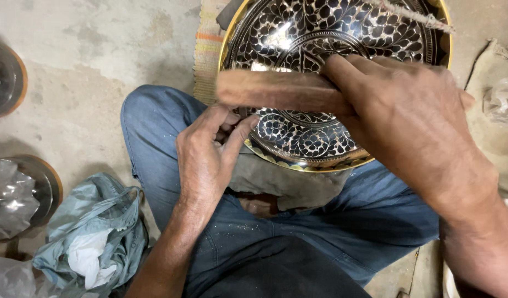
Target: The person sits cross-legged and uses a wooden mallet to repeatedly strike a metal chisel placed on the interior surface of a decorative metal bowl. The bowl rests on a cloth on the floor. The person adjusts the chisel position and continues hammering to create or refine a patterned texture.
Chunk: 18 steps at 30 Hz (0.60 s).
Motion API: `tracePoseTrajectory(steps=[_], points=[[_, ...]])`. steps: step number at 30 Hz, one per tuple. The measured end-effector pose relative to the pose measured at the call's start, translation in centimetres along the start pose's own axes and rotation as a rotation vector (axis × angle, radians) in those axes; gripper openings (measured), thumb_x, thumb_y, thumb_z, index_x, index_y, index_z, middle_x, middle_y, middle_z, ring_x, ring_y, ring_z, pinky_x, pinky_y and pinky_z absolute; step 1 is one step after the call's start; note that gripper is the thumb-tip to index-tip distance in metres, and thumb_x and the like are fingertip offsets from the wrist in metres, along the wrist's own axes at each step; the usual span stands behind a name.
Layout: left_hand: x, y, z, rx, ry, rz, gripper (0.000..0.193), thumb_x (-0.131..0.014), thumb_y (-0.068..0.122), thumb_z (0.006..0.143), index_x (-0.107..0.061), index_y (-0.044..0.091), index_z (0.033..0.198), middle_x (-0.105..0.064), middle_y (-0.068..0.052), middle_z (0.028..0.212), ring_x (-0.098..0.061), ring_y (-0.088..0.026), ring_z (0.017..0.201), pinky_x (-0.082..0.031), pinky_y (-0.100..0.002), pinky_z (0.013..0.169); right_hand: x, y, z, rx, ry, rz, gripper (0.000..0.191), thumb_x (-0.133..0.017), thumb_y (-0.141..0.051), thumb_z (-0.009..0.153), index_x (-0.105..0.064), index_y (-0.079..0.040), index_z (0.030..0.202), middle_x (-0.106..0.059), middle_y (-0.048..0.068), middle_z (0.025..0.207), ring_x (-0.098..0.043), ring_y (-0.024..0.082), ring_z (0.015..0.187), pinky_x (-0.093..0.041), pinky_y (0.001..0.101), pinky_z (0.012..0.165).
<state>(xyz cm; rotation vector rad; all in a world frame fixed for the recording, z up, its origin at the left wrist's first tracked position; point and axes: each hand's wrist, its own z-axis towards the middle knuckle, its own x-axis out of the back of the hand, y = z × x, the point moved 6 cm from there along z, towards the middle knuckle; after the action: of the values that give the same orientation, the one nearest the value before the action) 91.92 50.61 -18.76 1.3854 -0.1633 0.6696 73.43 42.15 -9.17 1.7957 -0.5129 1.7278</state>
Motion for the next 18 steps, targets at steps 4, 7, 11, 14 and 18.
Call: tracePoseTrajectory(steps=[4,7,11,14,18], points=[[-0.3,-0.2,0.1,0.009,-0.016,-0.005,0.025,-0.083,0.017,0.092,-0.07,0.001,0.107,-0.074,-0.008,0.084,-0.074,-0.014,0.075,-0.06,-0.029,0.061,-0.8,0.7,0.0,-0.109,-0.108,0.112,0.021,-0.071,-0.025,0.101,-0.06,-0.007,0.107,-0.061,0.004,0.065,-0.057,0.013,0.049,-0.049,0.0306,0.044],[-0.3,0.1,0.2,-0.031,-0.035,-0.006,0.021,-0.081,0.017,0.094,-0.071,0.003,0.105,-0.076,-0.009,0.089,-0.076,-0.015,0.079,-0.062,-0.03,0.063,0.1,0.5,-0.1,-0.021,0.033,0.065,0.023,-0.074,-0.021,0.097,-0.06,-0.006,0.105,-0.063,0.005,0.068,-0.057,0.015,0.05,-0.049,0.0329,0.045],[-0.6,0.2,0.5,0.004,-0.103,0.005,0.021,-0.08,0.018,0.094,-0.073,0.005,0.11,-0.078,-0.009,0.092,-0.076,-0.016,0.076,-0.061,-0.033,0.062,-1.0,1.0,-0.1,-0.096,-0.112,0.069,0.022,-0.071,-0.025,0.1,-0.059,-0.007,0.104,-0.063,0.006,0.069,-0.061,0.019,0.054,-0.051,0.036,0.049],[-0.7,0.6,0.7,-0.021,-0.108,-0.01,0.026,-0.082,0.018,0.092,-0.072,0.004,0.112,-0.078,-0.01,0.092,-0.076,-0.016,0.076,-0.06,-0.033,0.063,-1.0,1.2,-0.1,-0.154,-0.104,0.183,0.025,-0.074,-0.024,0.098,-0.059,-0.006,0.108,-0.064,0.008,0.071,-0.064,0.021,0.058,-0.053,0.0366,0.051],[-0.5,0.9,0.4,-0.032,-0.072,-0.035,0.026,-0.079,0.017,0.094,-0.072,0.005,0.116,-0.078,-0.009,0.096,-0.076,-0.015,0.08,-0.061,-0.03,0.065,0.5,0.2,-0.6,-0.038,0.026,0.101,0.026,-0.08,-0.018,0.089,-0.062,-0.006,0.105,-0.067,0.007,0.073,-0.065,0.023,0.059,-0.052,0.0395,0.053]])
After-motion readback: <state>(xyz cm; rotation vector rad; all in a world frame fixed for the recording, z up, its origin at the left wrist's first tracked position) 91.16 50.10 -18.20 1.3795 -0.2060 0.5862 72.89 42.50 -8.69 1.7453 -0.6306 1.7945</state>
